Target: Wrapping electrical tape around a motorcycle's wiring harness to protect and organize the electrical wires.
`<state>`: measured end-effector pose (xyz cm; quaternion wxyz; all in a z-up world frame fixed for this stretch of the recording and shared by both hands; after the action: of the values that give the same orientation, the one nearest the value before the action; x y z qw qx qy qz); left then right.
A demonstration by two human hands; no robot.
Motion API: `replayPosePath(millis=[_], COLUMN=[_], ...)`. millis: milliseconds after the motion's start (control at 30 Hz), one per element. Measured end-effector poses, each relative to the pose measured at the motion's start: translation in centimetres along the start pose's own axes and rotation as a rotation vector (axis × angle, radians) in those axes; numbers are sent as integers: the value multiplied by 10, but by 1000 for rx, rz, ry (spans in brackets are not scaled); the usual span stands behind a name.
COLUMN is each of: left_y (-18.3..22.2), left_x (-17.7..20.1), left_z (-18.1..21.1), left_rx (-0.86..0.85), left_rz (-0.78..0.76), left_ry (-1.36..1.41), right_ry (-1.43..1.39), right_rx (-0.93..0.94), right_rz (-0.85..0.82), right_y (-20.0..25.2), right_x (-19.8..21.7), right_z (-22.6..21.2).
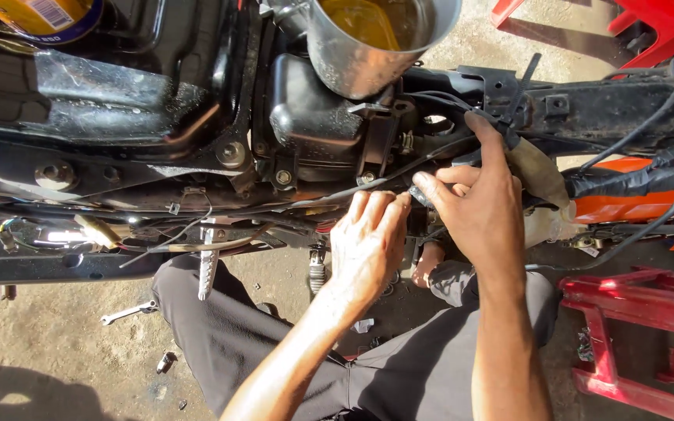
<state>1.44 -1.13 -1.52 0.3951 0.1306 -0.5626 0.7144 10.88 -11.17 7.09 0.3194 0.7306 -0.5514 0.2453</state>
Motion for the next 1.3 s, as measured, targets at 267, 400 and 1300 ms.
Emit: replayPosePath(millis=[267,400,1300], left_y=[6,9,-15], left_x=[2,0,-10], left_z=[-9,-6,-6], left_rx=[-65,-73,-51], left_rz=[62,100,20], left_ry=[-12,3,-17], right_ry=[-128,-211,-226], right_rx=[-11,11,13], right_rz=[202,249,222], right_y=[-8,-1,-8], right_x=[-23,-31,-30], right_z=[14,20,36])
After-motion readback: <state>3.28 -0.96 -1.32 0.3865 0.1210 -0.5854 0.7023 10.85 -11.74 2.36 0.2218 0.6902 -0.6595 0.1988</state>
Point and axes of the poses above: each hand's wrist, its own y-axis away from the middle knuckle, its own x-axis out of the back of the hand, z = x × y, the point moved 1 cm from there along -y, towards the middle knuckle, and after that the axes turned 14 degrees about -x, right-handed, at the moved point
